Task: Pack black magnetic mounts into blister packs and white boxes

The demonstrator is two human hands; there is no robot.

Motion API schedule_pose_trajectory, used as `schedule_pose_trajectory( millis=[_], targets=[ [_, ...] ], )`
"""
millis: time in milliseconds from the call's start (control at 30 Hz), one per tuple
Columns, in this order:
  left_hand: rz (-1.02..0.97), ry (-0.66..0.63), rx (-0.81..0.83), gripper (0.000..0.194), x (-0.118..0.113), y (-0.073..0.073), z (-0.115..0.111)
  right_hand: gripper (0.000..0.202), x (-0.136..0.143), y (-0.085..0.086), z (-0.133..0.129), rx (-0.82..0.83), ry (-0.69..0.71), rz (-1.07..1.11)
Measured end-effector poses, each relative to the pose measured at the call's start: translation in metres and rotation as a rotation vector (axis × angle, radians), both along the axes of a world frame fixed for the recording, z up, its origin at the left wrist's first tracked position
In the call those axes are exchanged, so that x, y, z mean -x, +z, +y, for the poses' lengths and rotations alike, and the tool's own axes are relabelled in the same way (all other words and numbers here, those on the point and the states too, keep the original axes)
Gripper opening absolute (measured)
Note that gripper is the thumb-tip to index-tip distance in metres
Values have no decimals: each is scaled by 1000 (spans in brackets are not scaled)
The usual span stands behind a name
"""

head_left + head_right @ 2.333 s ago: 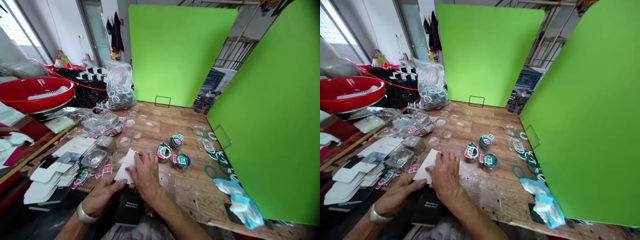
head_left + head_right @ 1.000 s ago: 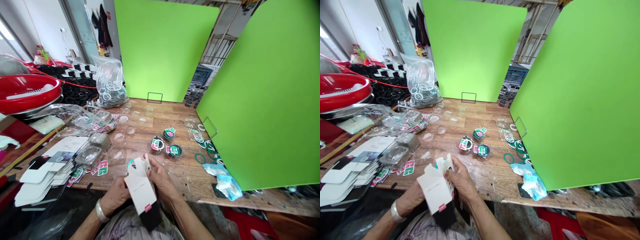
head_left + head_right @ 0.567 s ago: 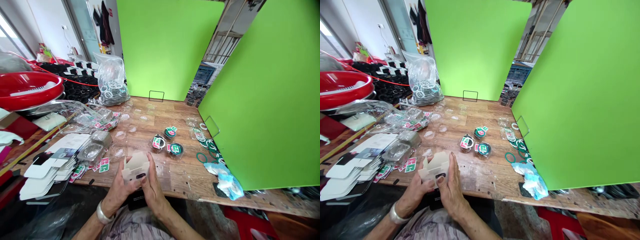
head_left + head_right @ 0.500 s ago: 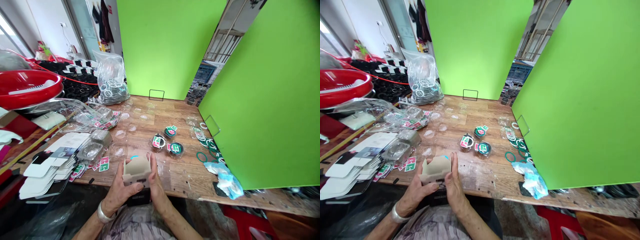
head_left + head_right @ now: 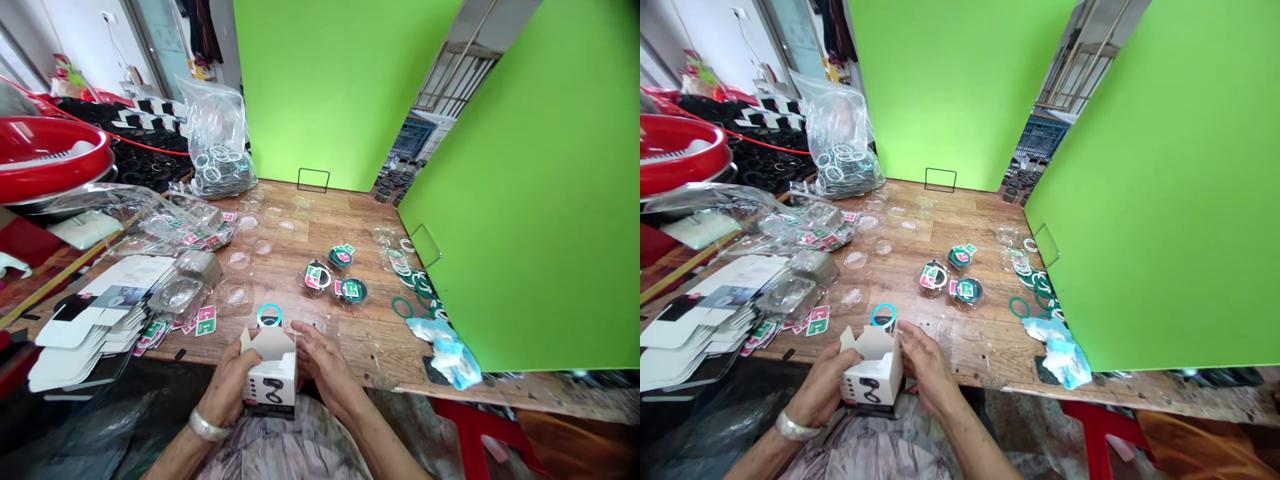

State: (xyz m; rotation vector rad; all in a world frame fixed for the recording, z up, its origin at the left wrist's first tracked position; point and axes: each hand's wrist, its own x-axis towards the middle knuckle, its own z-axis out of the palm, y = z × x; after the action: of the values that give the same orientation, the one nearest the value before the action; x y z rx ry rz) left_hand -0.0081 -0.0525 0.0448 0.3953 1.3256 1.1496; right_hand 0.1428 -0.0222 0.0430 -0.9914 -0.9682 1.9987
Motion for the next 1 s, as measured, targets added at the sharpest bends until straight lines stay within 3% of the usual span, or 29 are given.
schedule_pose_trajectory(
  millis=[133,300,367,467,567,633,700,767,900,1000],
  targets=[
    [-57,-106,23,49,-4,3,1,28,1,-6,1,-124,-6,-139],
    [-403,-207,6,44,-3,8,5,42,5,-13,1,-205,-92,-230],
    [-321,-217,28,45,-3,5,3,40,3,-10,2,-294,-70,-274],
    [-106,-178,45,49,-6,-3,-1,25,-6,-2,6,-479,110,-274],
    [-47,-168,61,43,-9,-7,-3,24,-14,3,10,-526,244,-247],
    [-65,-177,62,37,-10,-6,-2,23,-15,2,11,-461,205,-300],
    [-92,-171,45,36,-11,-5,-2,7,-13,-3,10,-403,189,-357],
    [-78,-214,5,38,-12,-2,-5,14,-11,-9,9,-427,214,-402],
    [204,-378,-132,34,-8,5,-6,12,-17,-8,16,-555,286,-423],
    [267,-218,-92,38,2,15,10,18,-28,2,28,-695,185,-452]
  ],
)
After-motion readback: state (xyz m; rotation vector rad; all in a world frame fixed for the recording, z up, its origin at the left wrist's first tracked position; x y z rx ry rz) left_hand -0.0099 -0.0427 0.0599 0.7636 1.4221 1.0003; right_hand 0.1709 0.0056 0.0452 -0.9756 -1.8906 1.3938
